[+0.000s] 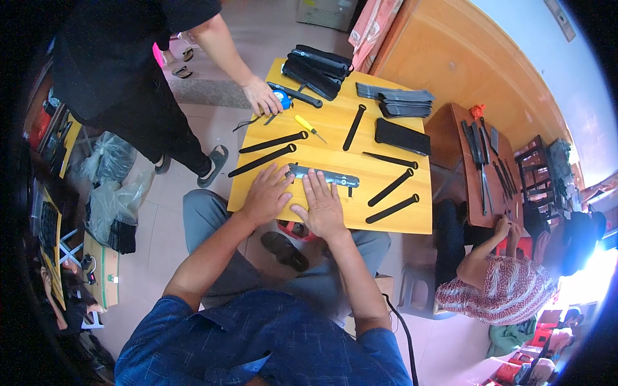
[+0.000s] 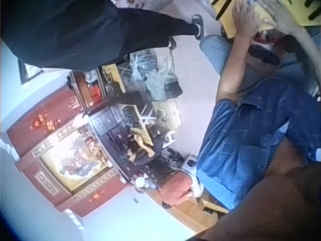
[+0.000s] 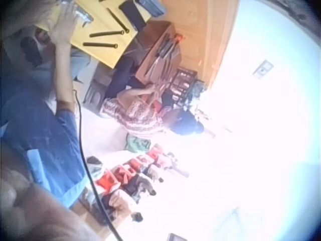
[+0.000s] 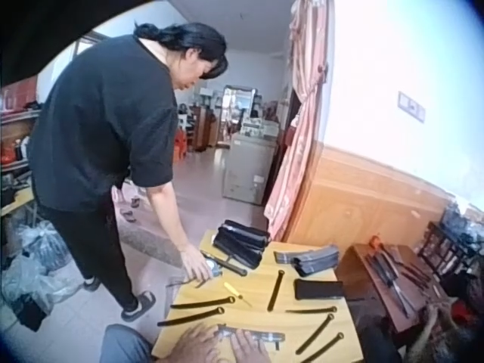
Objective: Assembling plastic buckles and fasteners onto textile fabric straps.
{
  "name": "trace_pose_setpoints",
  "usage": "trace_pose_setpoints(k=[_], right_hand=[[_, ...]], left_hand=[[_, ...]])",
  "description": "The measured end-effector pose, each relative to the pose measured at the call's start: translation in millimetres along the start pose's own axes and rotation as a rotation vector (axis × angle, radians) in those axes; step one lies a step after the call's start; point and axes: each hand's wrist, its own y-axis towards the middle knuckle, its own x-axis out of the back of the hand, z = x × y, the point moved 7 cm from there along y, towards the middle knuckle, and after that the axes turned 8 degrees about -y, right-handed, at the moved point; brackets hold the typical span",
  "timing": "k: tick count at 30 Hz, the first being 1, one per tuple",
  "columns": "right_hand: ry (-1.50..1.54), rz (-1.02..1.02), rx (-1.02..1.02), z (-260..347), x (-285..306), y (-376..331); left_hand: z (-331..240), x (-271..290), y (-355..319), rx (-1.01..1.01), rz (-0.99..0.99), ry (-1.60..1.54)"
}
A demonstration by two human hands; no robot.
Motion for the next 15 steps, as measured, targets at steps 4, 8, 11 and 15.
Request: trace_pose_setpoints(k=[4,8,11,15], right_hand=[[-0.05,0.023,-0.123,-30,3,-12],[-0.122,0.034,-0.257,-60,4,-29],[-0.126,0.032,-0.325,-65,3,-33],[-0.114,0.033,-0.375,-69,3,-36]], left_hand=[[0,2,1,0.008,-0.023,-0.01],[-1,2,2,0.018,-0.015,-0.028],[1,2,2,0.021,-0.016,-0.012],[0,2,2,0.04,0.012,-0.024]])
